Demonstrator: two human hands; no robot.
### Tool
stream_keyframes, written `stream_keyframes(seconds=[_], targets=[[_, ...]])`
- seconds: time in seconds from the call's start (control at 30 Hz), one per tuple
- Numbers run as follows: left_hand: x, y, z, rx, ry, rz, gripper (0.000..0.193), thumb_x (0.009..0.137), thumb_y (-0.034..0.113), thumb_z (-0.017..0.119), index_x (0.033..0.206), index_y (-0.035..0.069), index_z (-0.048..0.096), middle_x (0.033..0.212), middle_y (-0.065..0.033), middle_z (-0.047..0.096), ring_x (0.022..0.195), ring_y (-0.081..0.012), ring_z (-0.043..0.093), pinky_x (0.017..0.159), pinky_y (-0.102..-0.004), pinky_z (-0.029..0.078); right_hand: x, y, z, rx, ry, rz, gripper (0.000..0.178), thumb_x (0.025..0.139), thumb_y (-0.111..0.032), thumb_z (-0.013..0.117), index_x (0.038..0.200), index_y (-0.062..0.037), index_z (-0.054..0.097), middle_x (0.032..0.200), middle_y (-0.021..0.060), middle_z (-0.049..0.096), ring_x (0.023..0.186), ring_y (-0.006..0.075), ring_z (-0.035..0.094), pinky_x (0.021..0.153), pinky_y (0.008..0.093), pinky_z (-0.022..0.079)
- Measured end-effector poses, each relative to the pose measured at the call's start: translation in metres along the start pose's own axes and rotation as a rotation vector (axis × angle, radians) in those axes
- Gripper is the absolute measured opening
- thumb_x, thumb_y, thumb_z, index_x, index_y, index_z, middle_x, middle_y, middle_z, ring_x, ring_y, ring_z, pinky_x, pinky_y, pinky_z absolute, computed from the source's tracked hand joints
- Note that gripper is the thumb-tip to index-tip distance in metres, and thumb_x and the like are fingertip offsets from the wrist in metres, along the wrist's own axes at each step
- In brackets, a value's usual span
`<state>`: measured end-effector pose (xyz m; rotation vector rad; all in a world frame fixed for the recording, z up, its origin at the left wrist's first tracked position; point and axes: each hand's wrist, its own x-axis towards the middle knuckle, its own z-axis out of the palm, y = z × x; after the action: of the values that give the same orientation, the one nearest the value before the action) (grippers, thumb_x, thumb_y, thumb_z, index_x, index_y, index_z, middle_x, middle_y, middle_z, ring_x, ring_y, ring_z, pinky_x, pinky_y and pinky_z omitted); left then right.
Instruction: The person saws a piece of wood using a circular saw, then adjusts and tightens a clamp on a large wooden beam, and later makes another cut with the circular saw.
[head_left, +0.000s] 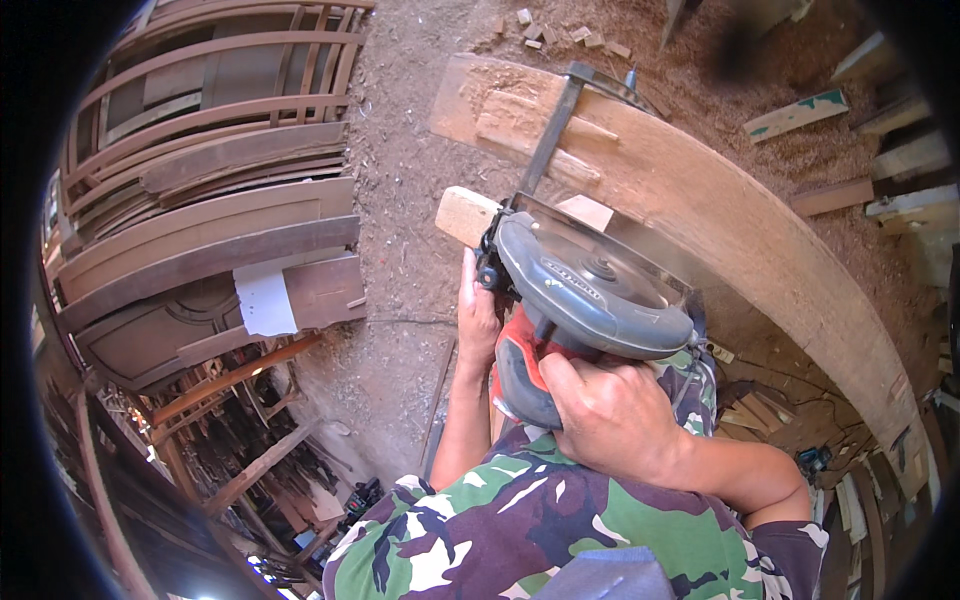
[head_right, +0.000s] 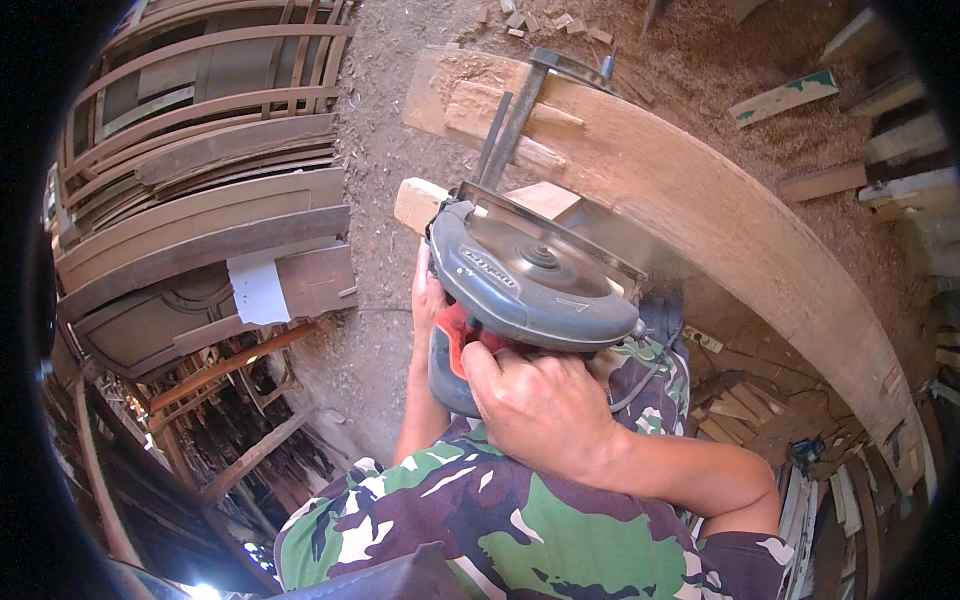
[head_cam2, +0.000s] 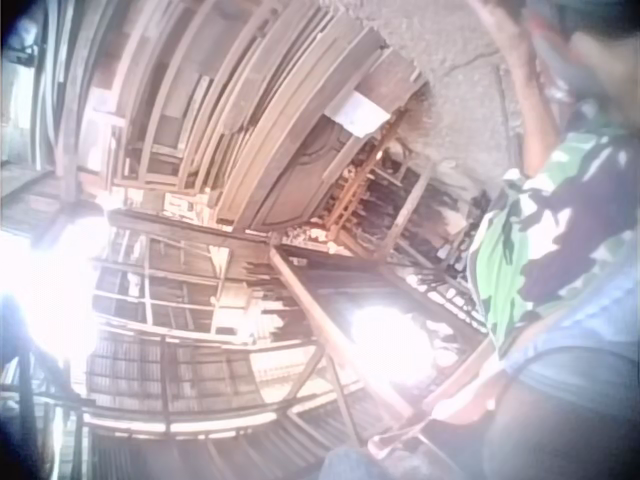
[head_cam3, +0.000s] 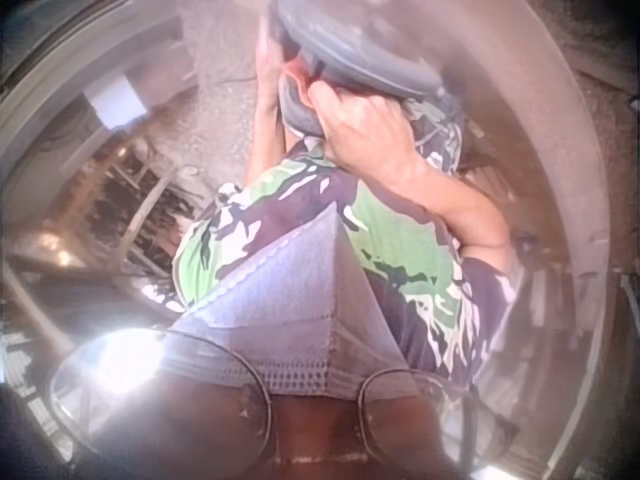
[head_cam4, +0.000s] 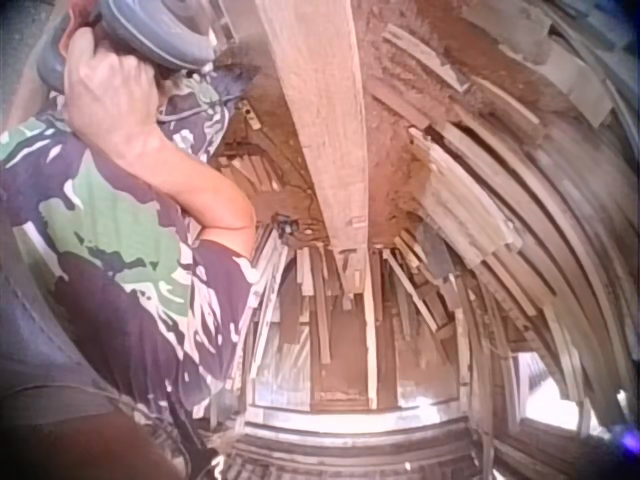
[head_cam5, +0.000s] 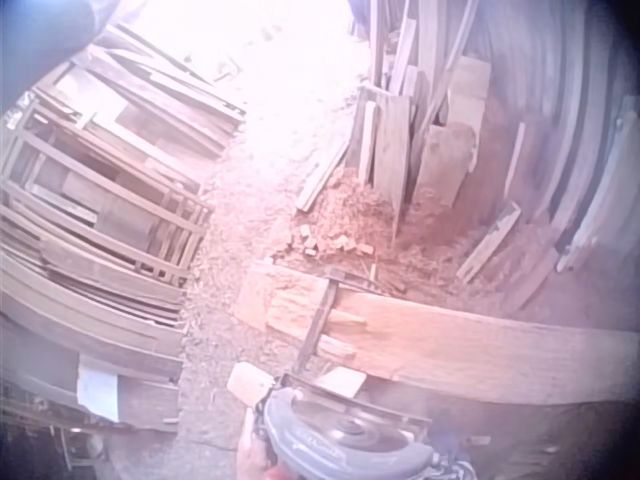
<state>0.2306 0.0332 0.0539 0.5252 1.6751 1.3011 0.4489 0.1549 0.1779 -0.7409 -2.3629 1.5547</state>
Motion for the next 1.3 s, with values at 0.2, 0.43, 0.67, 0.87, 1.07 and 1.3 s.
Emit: stream_keyframes(seconds=[0.2,0.43,0.67,0.87,1.07,1.3], targets=[[0.002,0.021,0.009,-0.043,-0.003,-0.025,0.052,0.115,0.027,0.039,0.159,0.003,0.026,0.141,-0.0161,0.058,0.122,-0.0233,0.064,0.100,-0.0365,0.057,0.005,0.000,0.005,0.002,0.013,-0.014,0.023,0.074,-0.005,0.071,0.090,-0.0046,0.055,0.068,0.0149,0.064,0.061,0.0342,0.069,0.056,0.0445,0.055],[0.008,0.015,0.000,-0.084,0.012,0.017,0.055,0.114,0.026,0.040,0.162,0.003,0.022,0.143,-0.0163,0.057,0.124,-0.0237,0.063,0.102,-0.0367,0.056,0.014,-0.002,0.008,-0.012,0.031,-0.045,0.008,0.089,-0.008,0.064,0.090,-0.0041,0.058,0.068,0.0147,0.063,0.057,0.0320,0.069,0.054,0.0425,0.056],[0.015,0.010,-0.011,-0.123,0.031,-0.015,0.065,0.113,0.023,0.042,0.166,0.003,0.010,0.150,-0.0180,0.051,0.131,-0.0244,0.059,0.108,-0.0382,0.052,0.023,-0.005,0.011,0.005,0.008,-0.043,0.009,0.090,-0.009,0.064,0.092,-0.0032,0.058,0.069,0.0152,0.065,0.058,0.0325,0.069,0.053,0.0431,0.056],[0.022,0.018,-0.019,-0.165,-0.001,-0.020,0.065,0.113,0.023,0.041,0.166,0.003,0.011,0.151,-0.0181,0.050,0.132,-0.0244,0.058,0.109,-0.0383,0.051,0.037,-0.010,0.018,-0.015,0.030,-0.063,0.010,0.089,-0.008,0.065,0.094,-0.0024,0.059,0.069,0.0153,0.065,0.057,0.0328,0.070,0.052,0.0440,0.056],[0.034,0.023,-0.043,-0.193,-0.040,-0.019,0.065,0.113,0.023,0.041,0.166,0.002,0.011,0.152,-0.0181,0.049,0.133,-0.0245,0.057,0.110,-0.0384,0.050,0.055,-0.018,0.031,0.016,0.010,0.004,0.032,0.067,-0.002,0.073,0.095,-0.0034,0.055,0.070,0.0165,0.065,0.064,0.0378,0.067,0.055,0.0474,0.053],[0.065,0.015,-0.086,-0.174,-0.072,0.059,0.059,0.110,0.018,0.036,0.162,-0.001,0.017,0.149,-0.0187,0.051,0.131,-0.0249,0.057,0.112,-0.0388,0.047,0.097,-0.036,0.050,-0.028,-0.014,0.032,0.035,0.070,-0.004,0.074,0.101,-0.0039,0.057,0.073,0.0192,0.067,0.069,0.0423,0.068,0.057,0.0512,0.053]])
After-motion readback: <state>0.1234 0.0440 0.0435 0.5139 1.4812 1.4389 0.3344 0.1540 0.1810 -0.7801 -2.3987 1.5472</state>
